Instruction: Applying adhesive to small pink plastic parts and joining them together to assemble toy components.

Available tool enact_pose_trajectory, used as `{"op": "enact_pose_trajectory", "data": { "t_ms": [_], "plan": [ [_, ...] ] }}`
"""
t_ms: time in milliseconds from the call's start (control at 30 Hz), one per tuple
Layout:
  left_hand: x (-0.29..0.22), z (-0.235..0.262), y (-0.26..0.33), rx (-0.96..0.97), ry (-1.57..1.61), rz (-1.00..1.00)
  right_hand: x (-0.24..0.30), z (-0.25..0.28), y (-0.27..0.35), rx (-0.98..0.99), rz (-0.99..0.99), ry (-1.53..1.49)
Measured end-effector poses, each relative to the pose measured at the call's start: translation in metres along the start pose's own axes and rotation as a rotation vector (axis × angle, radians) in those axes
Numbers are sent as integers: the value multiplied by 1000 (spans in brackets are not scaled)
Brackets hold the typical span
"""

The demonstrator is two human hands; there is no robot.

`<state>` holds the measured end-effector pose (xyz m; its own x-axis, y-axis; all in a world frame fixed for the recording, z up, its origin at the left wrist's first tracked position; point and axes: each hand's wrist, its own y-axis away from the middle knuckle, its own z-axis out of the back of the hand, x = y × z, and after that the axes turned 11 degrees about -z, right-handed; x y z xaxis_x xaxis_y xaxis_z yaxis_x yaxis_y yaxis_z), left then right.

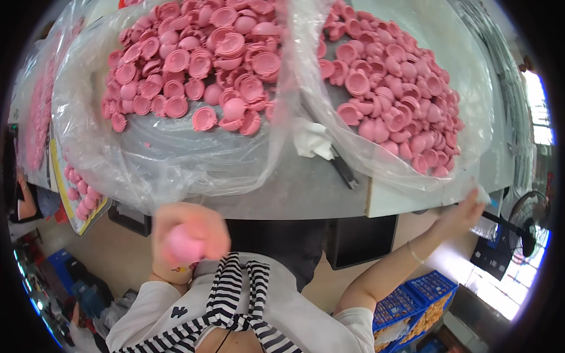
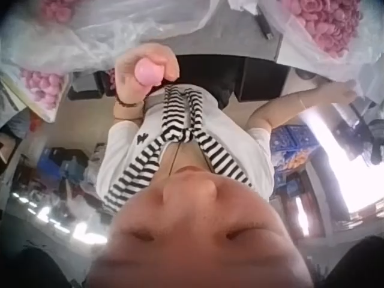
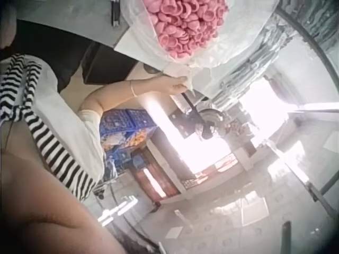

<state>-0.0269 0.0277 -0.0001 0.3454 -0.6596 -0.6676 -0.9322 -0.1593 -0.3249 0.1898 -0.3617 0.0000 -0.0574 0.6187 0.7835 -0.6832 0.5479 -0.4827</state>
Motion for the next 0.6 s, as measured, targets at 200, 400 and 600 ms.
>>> {"op": "enact_pose_trajectory", "data": {
  "t_ms": [200, 400, 600],
  "plan": [
    [-102, 59, 29, -823, -1672, -612, 51, 16, 79, 180, -199, -457],
    [-127, 81, 19, -926, -2056, -463, 73, 3, 118, 408, -163, -639],
    [-79, 41, -41, -120, -2244, -190, 97, -16, 143, 643, 111, -662]
  ]
}}
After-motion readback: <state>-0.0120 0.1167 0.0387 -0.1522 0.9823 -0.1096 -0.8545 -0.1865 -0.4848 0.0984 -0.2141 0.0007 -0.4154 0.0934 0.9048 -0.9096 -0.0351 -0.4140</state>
